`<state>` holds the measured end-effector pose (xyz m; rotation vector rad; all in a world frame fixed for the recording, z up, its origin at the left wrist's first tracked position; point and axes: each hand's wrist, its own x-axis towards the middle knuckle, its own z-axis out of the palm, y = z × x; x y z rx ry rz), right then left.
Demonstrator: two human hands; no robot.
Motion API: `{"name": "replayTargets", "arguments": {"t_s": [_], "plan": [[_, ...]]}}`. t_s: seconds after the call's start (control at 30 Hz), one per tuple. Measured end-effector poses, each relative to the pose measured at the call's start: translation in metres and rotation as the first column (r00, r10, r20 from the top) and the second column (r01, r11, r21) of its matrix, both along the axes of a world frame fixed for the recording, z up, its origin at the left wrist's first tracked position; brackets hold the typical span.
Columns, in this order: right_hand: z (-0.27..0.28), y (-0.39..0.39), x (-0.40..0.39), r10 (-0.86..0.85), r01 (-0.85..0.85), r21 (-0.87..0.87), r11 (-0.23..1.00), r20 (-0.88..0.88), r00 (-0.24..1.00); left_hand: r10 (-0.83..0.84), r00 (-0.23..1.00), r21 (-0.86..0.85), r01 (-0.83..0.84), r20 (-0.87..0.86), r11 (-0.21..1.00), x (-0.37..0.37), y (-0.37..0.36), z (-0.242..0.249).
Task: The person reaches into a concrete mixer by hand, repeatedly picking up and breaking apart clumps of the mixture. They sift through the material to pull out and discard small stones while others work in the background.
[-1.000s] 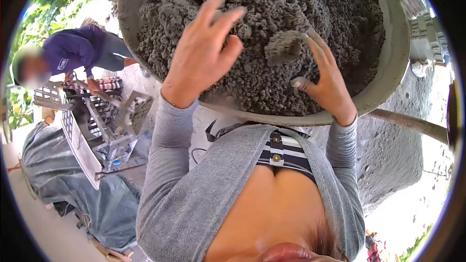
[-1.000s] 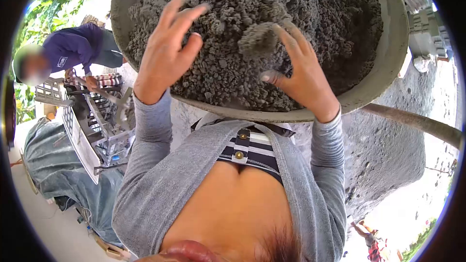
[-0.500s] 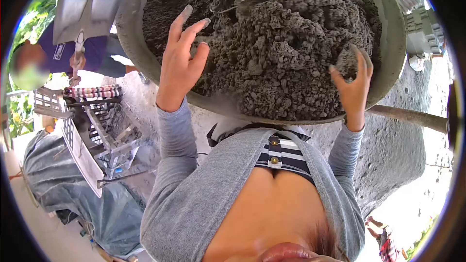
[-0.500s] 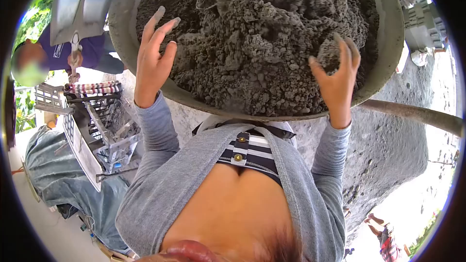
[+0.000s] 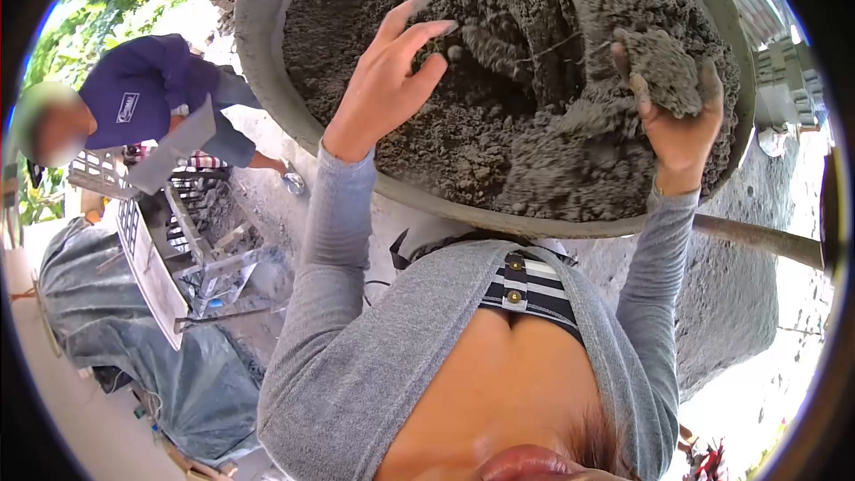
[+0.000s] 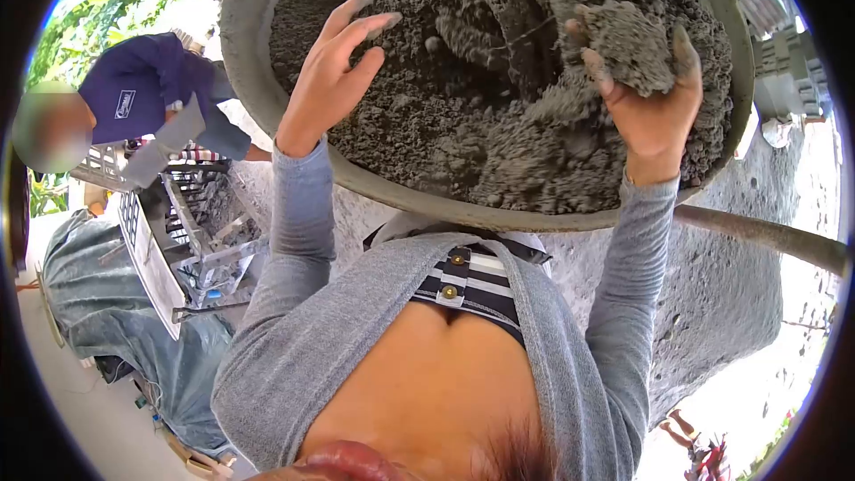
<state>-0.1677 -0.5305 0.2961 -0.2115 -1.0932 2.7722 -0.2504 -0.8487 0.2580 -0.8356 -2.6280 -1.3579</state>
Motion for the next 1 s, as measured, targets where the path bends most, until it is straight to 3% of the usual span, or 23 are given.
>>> {"name": "replayTargets", "arguments": {"t_s": [0.07, 0.13, 0.2, 0.27, 0.3, 0.33, 0.4, 0.47, 0.57, 0.73, 1.0], "plan": [[-0.021, 0.013, -0.024, 0.347, -0.363, -0.223, 0.905, -0.109, 0.932, -0.124, 0.970, -0.008, 0.125, -0.211, 0.992, -0.021, 0.014, -0.003], [-0.021, -0.005, -0.043, 0.413, -0.428, -0.213, 0.879, -0.111, 0.904, -0.191, 0.962, 0.003, 0.196, -0.193, 0.981, -0.040, 0.036, -0.003], [-0.038, -0.013, -0.062, 0.336, -0.337, 0.061, 0.940, 0.034, 0.941, -0.256, 0.962, 0.071, 0.263, -0.093, 0.962, -0.059, 0.060, -0.016], [-0.060, -0.023, -0.073, 0.291, -0.314, 0.123, 0.941, 0.173, 0.941, -0.254, 0.942, 0.023, 0.265, -0.221, 0.964, -0.076, 0.083, -0.046], [-0.080, -0.027, -0.078, 0.243, -0.291, 0.189, 0.938, 0.241, 0.940, -0.285, 0.958, 0.011, 0.286, -0.012, 0.958, -0.080, 0.091, -0.060], [-0.093, -0.028, -0.078, 0.285, -0.369, 0.216, 0.904, 0.340, 0.896, -0.238, 0.971, 0.004, 0.238, -0.018, 0.971, -0.074, 0.096, -0.073], [-0.109, -0.033, -0.073, 0.256, -0.440, 0.344, 0.830, 0.465, 0.847, -0.208, 0.975, -0.177, 0.219, 0.076, 0.960, -0.065, 0.103, -0.105], [-0.116, -0.041, -0.075, 0.235, -0.466, 0.412, 0.783, 0.497, 0.835, -0.240, 0.952, -0.293, 0.288, 0.189, 0.912, -0.053, 0.103, -0.109], [-0.128, -0.046, -0.083, 0.205, -0.483, 0.512, 0.710, 0.505, 0.838, -0.191, 0.969, -0.329, 0.235, 0.159, 0.915, -0.051, 0.106, -0.117], [-0.125, -0.049, -0.081, 0.224, -0.497, 0.510, 0.702, 0.505, 0.834, -0.215, 0.966, -0.311, 0.251, 0.144, 0.917, -0.049, 0.103, -0.110], [-0.118, -0.052, -0.079, 0.099, -0.436, 0.632, 0.641, 0.495, 0.863, -0.220, 0.967, -0.326, 0.252, 0.131, 0.911, -0.043, 0.104, -0.105]]}}
